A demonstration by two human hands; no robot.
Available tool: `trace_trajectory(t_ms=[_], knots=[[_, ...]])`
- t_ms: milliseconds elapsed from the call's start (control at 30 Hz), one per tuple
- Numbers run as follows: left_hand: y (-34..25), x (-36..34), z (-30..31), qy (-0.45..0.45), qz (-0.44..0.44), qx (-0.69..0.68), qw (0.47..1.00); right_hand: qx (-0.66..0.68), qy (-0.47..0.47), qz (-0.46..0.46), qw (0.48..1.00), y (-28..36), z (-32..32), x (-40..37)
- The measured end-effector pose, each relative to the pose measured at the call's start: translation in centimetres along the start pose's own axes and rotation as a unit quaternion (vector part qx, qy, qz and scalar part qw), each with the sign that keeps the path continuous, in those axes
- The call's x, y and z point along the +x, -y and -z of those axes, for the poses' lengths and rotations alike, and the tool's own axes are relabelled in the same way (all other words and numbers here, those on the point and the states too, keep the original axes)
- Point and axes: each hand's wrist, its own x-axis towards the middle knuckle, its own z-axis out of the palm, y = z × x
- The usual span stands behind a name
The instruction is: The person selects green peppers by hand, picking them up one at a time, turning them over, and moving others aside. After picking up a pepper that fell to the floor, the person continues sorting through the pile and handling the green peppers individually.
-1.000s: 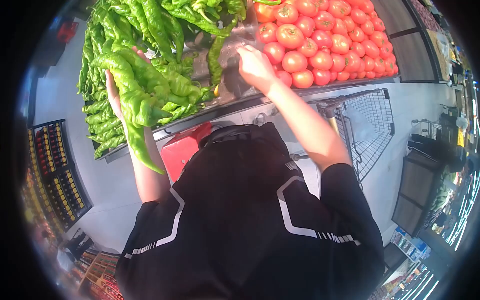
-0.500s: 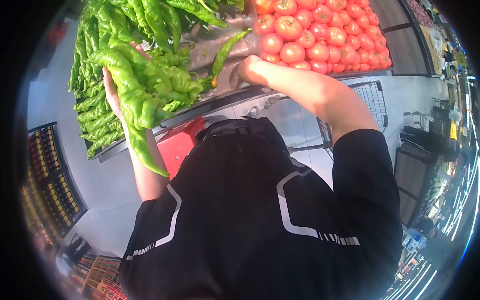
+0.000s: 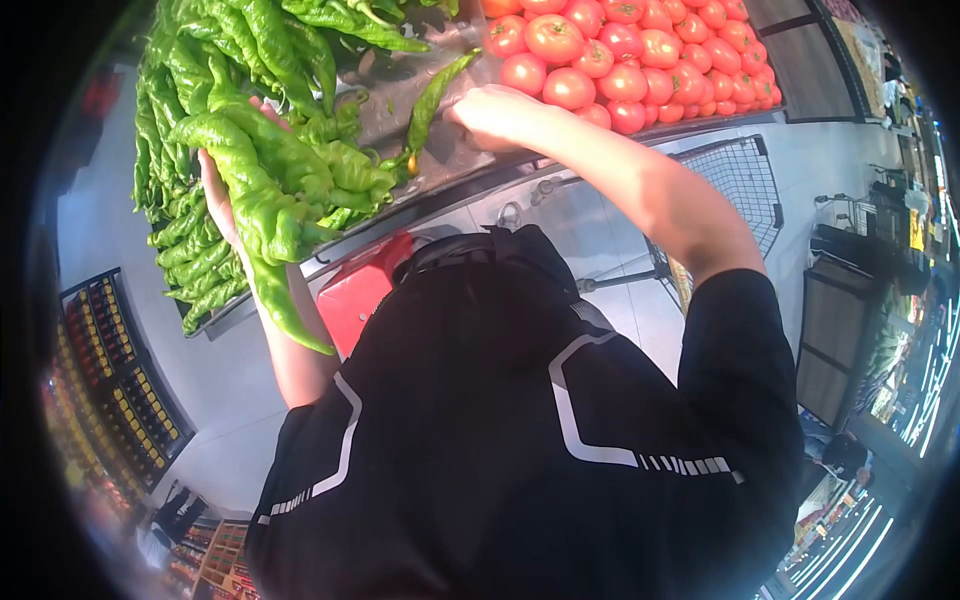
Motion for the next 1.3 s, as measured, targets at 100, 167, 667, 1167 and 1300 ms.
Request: trace_trajectory(t_ms=[100,167,667,1167,1300], knots=[[0.1,0.6,0.5,0.027,0.015,-0.016,0.999,0.193,-0.069,-0.005,0.979,-1.2,1.0,-3.9],[0.4,0.7,0.5,0.048,0.015,0.007,0.999,0.336,-0.114,-0.047,0.934,-1.7,0.1,-5.7],[4.1,2.0,-1.0,0.029,0.090,0.046,0.994,0.221,0.003,-0.092,0.971,-1.4,-2.3,-15.7],[6.1,2.1,-2.3,0.036,0.038,0.209,0.977,0.504,-0.255,0.010,0.825,1.5,3.1,-2.6],[4.0,1.8,-0.2,0.017,0.007,0.137,0.990,0.191,-0.185,-0.132,0.955,-0.9,0.2,4.5]])
